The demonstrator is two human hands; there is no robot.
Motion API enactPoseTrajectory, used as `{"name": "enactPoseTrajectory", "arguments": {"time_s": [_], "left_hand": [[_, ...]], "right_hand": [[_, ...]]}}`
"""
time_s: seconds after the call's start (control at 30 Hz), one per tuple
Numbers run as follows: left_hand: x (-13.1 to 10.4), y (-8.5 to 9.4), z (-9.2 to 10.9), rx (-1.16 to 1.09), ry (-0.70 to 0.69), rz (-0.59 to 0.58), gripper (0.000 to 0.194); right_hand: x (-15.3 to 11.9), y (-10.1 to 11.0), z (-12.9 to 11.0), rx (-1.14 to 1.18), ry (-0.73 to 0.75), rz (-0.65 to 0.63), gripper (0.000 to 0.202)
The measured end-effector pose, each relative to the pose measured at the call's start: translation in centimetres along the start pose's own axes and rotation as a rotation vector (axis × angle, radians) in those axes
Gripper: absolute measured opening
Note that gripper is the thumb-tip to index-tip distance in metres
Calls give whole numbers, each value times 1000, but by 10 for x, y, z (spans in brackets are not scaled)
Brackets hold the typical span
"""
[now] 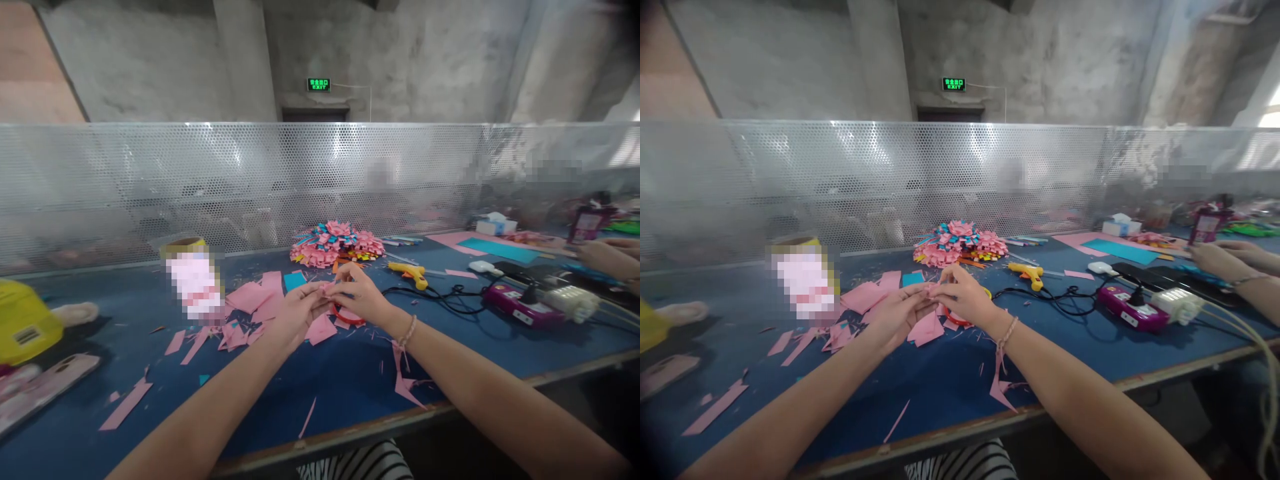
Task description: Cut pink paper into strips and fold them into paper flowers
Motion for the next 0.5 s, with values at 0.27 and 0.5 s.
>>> {"name": "enactPoseTrajectory", "arguments": {"time_s": [0.27,0.5], "left_hand": [[0,-2,-1,30,-14,20,11],[-1,-4,0,83,-8,21,13]], "right_hand": [[3,-5,2,58,-95,-15,9],[6,-8,4,158,-206,-25,6]]}}
Point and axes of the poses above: each hand's wrist, its own x-axis towards the middle knuckle, its own y-axis out of the back of the hand, z = x × y, the point moved 4 cm from there along x, towards the middle knuckle, and after that the axes turned 13 degrees about -z, right-handed, at the moved point
